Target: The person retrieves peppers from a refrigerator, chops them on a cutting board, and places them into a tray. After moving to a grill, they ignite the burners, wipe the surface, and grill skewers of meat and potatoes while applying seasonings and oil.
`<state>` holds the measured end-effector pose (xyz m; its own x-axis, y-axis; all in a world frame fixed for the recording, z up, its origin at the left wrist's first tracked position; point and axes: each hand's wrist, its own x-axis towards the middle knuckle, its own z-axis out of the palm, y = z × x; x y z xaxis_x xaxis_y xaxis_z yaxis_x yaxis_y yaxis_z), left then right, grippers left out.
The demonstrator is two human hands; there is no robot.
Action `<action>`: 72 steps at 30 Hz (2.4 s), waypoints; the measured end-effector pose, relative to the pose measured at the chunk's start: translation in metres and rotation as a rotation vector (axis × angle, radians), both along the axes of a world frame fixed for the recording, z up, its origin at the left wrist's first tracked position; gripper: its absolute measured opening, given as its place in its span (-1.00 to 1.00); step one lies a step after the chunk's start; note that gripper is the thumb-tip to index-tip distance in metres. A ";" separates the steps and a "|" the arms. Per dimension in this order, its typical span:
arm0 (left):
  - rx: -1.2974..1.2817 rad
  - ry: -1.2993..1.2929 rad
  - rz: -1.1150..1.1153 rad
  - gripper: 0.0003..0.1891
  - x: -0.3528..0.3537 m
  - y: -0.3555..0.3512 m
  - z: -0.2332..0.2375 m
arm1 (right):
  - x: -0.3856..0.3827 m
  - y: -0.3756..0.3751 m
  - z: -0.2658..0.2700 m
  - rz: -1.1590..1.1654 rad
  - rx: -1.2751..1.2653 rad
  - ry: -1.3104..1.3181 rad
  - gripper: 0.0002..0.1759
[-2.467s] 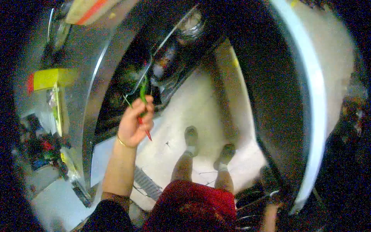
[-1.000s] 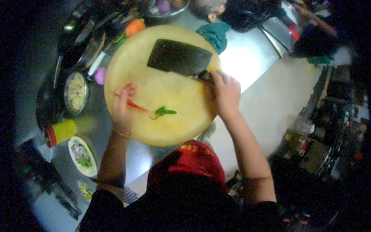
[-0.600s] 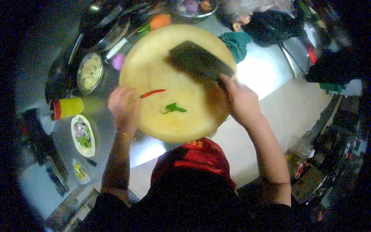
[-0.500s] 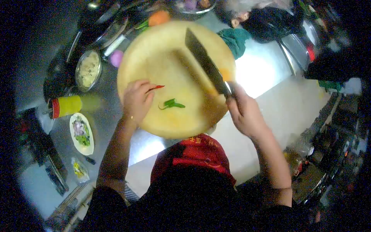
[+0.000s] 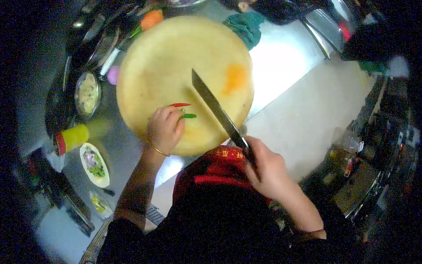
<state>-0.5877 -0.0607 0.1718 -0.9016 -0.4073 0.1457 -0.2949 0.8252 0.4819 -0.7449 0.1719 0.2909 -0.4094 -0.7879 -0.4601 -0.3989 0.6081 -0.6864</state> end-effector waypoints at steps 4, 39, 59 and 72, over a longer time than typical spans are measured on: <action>0.038 0.142 0.053 -0.86 -0.009 0.025 -0.011 | 0.002 0.019 0.029 0.108 0.091 0.055 -0.50; -0.227 0.128 -0.079 -0.89 0.000 0.038 -0.024 | 0.037 0.018 0.017 0.390 0.190 0.400 -0.49; -0.051 0.134 -0.070 -0.87 0.010 0.039 -0.020 | 0.043 0.014 0.003 0.332 0.178 0.352 -0.47; 0.161 0.124 0.008 -0.89 0.006 0.027 -0.007 | 0.029 0.009 -0.012 0.210 0.086 0.125 -0.55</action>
